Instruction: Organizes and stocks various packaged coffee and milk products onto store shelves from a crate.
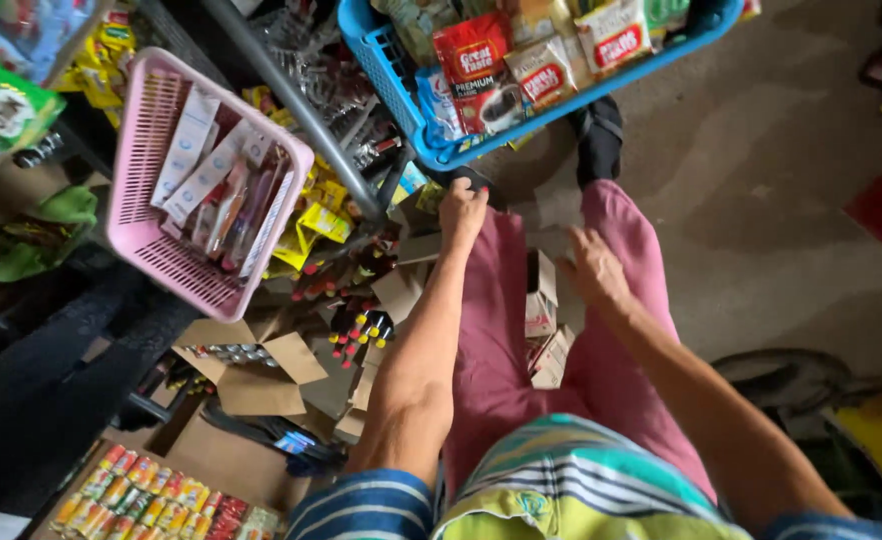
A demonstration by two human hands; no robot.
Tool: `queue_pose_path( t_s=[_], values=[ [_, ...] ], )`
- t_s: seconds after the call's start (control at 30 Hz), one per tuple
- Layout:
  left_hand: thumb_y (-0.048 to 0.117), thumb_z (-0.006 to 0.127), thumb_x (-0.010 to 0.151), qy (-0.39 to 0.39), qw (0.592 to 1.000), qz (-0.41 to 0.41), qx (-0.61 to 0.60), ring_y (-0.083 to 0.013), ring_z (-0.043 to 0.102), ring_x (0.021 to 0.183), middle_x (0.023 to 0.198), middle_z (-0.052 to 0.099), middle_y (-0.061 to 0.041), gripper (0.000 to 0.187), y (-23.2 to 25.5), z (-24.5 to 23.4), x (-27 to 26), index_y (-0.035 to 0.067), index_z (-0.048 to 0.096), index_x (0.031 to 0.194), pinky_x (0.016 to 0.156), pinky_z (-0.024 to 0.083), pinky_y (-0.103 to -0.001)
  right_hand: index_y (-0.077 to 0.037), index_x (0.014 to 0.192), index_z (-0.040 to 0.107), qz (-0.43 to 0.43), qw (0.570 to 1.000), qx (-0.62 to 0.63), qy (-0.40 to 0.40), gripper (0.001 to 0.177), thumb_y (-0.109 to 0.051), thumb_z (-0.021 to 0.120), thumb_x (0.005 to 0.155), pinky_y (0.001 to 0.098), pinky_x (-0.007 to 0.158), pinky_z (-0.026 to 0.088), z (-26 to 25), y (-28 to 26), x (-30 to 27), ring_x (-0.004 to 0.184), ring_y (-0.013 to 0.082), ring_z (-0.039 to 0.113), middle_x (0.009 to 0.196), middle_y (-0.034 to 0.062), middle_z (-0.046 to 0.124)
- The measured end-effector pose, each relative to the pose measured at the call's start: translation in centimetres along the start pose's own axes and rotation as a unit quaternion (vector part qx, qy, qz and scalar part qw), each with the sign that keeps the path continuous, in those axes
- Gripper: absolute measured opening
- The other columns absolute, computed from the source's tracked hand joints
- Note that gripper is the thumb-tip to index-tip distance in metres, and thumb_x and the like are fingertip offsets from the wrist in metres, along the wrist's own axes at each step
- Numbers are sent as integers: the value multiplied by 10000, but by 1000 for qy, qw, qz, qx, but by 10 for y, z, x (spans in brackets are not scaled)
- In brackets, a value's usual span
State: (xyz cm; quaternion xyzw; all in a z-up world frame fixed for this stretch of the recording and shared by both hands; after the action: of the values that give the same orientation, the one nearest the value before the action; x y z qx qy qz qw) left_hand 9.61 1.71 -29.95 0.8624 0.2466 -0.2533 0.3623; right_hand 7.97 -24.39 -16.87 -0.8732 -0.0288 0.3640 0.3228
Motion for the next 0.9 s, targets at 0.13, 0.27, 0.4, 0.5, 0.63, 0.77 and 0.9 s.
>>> queue_pose_path(
  t_s=[0.13, 0.27, 0.4, 0.5, 0.63, 0.77, 0.9],
  values=[
    [340, 707, 900, 27, 997, -69, 15, -392, 707, 1038, 1065, 755, -209, 375, -21, 10, 39, 22, 708, 1099, 904, 556, -471, -114, 1400, 519, 78, 992, 23, -102, 552, -194, 737, 899, 468, 812, 579, 49, 29, 2, 1019, 406, 659, 1248, 211, 594],
    [174, 717, 845, 180, 978, -98, 48, -430, 649, 1124, 1225, 666, -266, 560, 3, -47, 78, -4, 550, 1348, 983, 514, -472, -103, 1376, 554, 71, 992, 47, -93, 529, -184, 736, 885, 467, 846, 573, 77, 43, 4, 1038, 411, 660, 1238, 199, 612],
    [-45, 603, 837, 121, 984, 79, 108, -464, 507, 1361, 1483, 517, -300, 770, 23, -70, 145, 30, 368, 1566, 1152, 422, -487, -93, 1328, 603, 92, 991, 88, -42, 493, -184, 748, 865, 470, 854, 564, 78, 41, 13, 1022, 390, 672, 1175, 190, 657],
    [53, 708, 789, -22, 986, 86, 144, -444, 554, 1298, 1377, 590, -264, 651, 24, -40, 199, 47, 489, 1402, 1117, 448, -479, -87, 1312, 605, 136, 983, 112, -48, 486, -182, 752, 858, 456, 832, 572, 82, 57, 15, 987, 358, 691, 1147, 183, 675],
    [256, 903, 564, -131, 960, -63, 241, -408, 653, 1104, 1156, 692, -238, 656, 13, -52, 204, 46, 633, 1124, 972, 519, -462, -74, 1263, 613, 138, 976, 155, -64, 449, -164, 762, 849, 425, 797, 598, 90, 58, 15, 951, 319, 722, 1111, 170, 698],
    [280, 858, 682, -112, 969, -40, 218, -416, 683, 1069, 1094, 737, -210, 396, 10, -49, 186, 63, 743, 992, 946, 550, -488, -57, 1208, 617, 132, 976, 173, -28, 388, -128, 760, 855, 399, 745, 614, 68, 61, 31, 897, 303, 739, 1080, 167, 697],
    [311, 914, 650, -71, 973, -64, 209, -443, 680, 942, 997, 714, -246, 477, 9, -83, 140, 28, 729, 986, 808, 546, -516, -59, 1169, 631, 30, 980, 182, 69, 298, -57, 730, 888, 361, 720, 567, 44, 75, 56, 838, 273, 683, 953, 128, 676]
  ],
)
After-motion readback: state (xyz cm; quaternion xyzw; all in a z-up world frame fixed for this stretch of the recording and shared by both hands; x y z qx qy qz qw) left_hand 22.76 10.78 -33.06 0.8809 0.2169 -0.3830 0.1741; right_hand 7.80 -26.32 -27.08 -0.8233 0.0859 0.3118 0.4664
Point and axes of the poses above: each hand's wrist, its own x-axis towards the middle knuckle, its own z-axis out of the palm, y = z × x, the point moved 9 cm from there along x, towards the middle knuckle
